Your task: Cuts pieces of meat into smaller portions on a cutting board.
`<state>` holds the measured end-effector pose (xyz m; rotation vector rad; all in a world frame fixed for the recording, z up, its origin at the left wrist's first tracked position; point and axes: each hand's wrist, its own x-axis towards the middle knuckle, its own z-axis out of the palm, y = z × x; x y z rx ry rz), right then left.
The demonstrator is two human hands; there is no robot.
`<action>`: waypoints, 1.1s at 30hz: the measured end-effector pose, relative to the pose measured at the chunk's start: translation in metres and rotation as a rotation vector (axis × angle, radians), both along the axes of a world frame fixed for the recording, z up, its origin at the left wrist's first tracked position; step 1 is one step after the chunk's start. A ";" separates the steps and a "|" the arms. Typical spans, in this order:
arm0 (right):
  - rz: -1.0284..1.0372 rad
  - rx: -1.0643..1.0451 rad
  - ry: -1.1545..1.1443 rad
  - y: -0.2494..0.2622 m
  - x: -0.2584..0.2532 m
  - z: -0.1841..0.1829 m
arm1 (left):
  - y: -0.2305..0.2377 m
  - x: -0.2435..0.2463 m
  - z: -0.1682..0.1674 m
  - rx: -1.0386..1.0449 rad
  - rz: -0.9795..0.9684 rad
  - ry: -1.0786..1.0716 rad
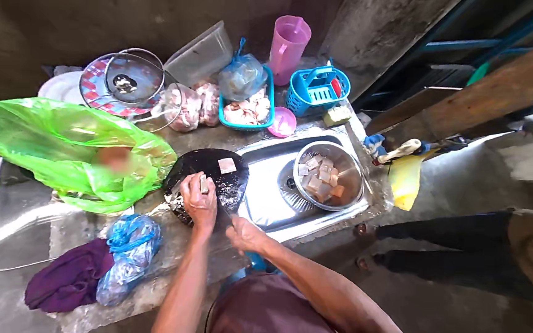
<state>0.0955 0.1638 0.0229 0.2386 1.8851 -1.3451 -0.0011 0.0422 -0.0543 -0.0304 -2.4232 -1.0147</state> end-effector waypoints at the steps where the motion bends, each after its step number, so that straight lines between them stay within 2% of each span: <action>1: 0.020 0.035 0.015 -0.004 -0.001 0.004 | -0.001 -0.001 -0.001 0.050 0.021 0.037; 3: 0.086 0.157 0.058 -0.009 -0.003 0.012 | -0.004 -0.006 -0.001 0.181 0.057 0.080; 5: 0.130 0.242 0.100 -0.009 -0.003 0.019 | -0.007 -0.011 0.003 0.460 0.090 0.020; 8: 0.044 0.281 0.171 0.006 -0.001 0.022 | -0.009 -0.023 0.025 1.251 0.049 -0.304; 10: -0.069 0.262 0.169 0.027 -0.006 0.022 | -0.017 -0.032 0.035 1.652 -0.063 -0.533; 11: -0.135 0.236 0.160 0.039 -0.011 0.017 | -0.021 -0.037 0.038 1.773 -0.127 -0.615; 13: -0.251 0.165 0.138 0.064 -0.022 -0.001 | -0.025 -0.047 0.038 1.849 -0.228 -0.719; 15: -0.328 0.079 0.084 0.082 -0.028 -0.015 | -0.025 -0.056 0.039 1.720 -0.230 -0.822; 19: -0.321 -0.059 0.000 0.090 -0.032 -0.027 | -0.013 -0.070 0.046 1.243 -0.119 -0.947; 24: -0.227 -0.145 0.000 0.069 -0.033 -0.033 | 0.014 -0.061 0.037 0.354 -0.102 -0.711; 27: -0.226 -0.165 0.035 0.063 -0.030 -0.034 | 0.026 -0.055 0.032 0.009 -0.151 -0.636; 28: -0.233 -0.180 0.039 0.063 -0.028 -0.034 | 0.030 -0.052 0.030 -0.017 -0.151 -0.619; 30: -0.243 -0.207 0.047 0.068 -0.023 -0.032 | 0.037 -0.049 0.021 0.068 -0.152 -0.538; 33: -0.309 -0.221 0.071 0.087 -0.005 -0.022 | 0.072 -0.032 0.021 0.399 -0.194 -0.466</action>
